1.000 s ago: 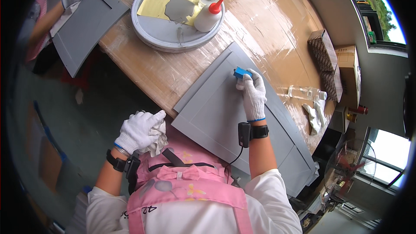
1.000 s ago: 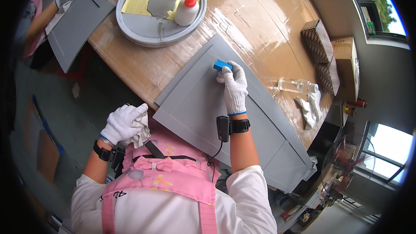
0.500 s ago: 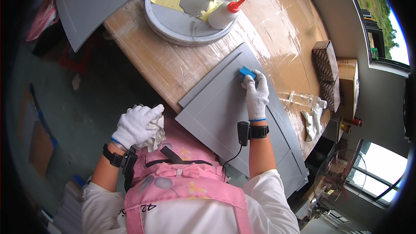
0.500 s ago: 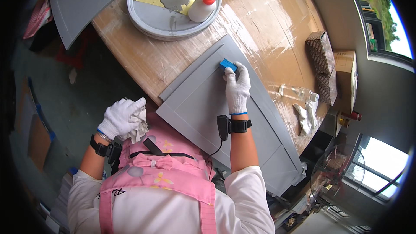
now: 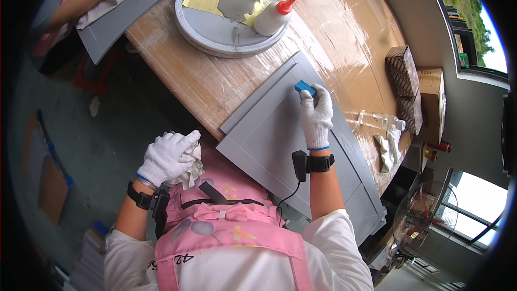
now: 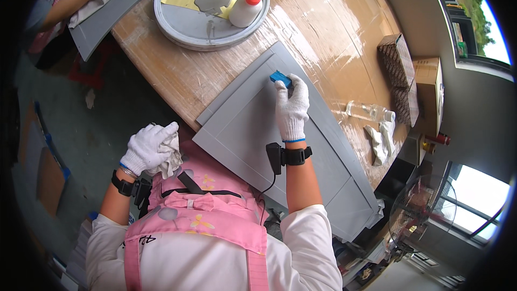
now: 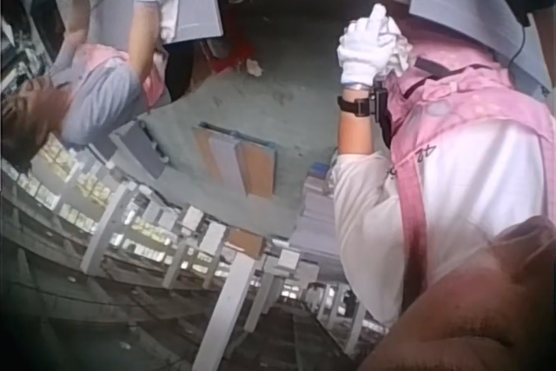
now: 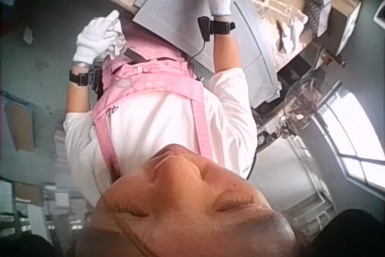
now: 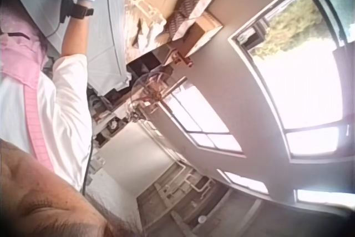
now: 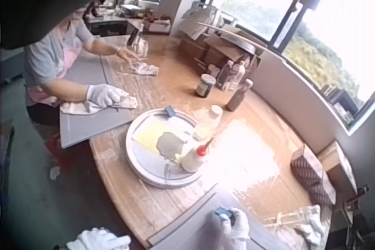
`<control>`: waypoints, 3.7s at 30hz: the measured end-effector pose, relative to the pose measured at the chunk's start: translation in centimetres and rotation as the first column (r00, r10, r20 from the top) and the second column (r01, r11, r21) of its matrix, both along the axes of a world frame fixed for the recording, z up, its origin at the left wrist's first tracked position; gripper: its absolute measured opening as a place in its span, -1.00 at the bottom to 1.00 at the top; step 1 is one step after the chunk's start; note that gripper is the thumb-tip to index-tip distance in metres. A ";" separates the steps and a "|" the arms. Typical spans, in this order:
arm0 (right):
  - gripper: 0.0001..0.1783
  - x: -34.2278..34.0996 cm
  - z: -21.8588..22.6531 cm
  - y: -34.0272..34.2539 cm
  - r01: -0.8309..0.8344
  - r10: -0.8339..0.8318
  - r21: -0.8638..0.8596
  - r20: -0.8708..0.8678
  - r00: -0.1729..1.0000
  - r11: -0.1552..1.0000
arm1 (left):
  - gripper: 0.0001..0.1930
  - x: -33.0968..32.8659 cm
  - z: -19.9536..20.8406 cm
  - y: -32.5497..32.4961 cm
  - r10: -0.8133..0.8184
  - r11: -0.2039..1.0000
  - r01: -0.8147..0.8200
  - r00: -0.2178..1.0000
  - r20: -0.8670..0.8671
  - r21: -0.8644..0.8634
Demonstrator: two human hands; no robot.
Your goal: Sand a grey furniture panel using a blue sanding block and a white cloth.
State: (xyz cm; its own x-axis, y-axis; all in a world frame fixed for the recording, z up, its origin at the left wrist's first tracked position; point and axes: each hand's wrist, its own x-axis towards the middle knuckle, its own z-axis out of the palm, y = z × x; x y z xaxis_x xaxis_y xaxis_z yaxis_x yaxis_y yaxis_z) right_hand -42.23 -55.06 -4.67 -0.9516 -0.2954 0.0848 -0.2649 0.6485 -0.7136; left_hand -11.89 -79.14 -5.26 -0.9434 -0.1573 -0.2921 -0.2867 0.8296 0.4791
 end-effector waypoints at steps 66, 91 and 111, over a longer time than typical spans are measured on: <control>-0.62 11.6 0.2 -0.9 -0.270 0.280 0.075 -0.209 0.937 0.960 | -0.30 1.3 0.0 -1.7 -0.012 1.000 0.012 1.000 0.004 0.000; -0.63 11.7 1.5 2.2 0.142 -0.109 -0.217 0.155 0.982 0.966 | -0.32 -1.0 4.1 -1.7 0.073 0.997 -0.066 0.983 -0.169 0.046; -0.46 5.6 -3.9 17.6 0.634 0.543 -0.773 0.543 0.641 0.025 | -0.64 -32.3 1.7 9.9 -0.393 0.892 0.250 0.841 -0.372 -0.378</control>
State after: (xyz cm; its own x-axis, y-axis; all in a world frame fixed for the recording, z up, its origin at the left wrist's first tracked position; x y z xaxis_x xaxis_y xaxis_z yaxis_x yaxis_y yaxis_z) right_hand -36.66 -37.43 -8.61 -0.8339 -0.4525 -0.3158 0.5502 -0.7268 -0.4112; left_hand -44.15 -69.24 -3.58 -0.9727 0.1650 0.1629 0.1963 0.9600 0.1997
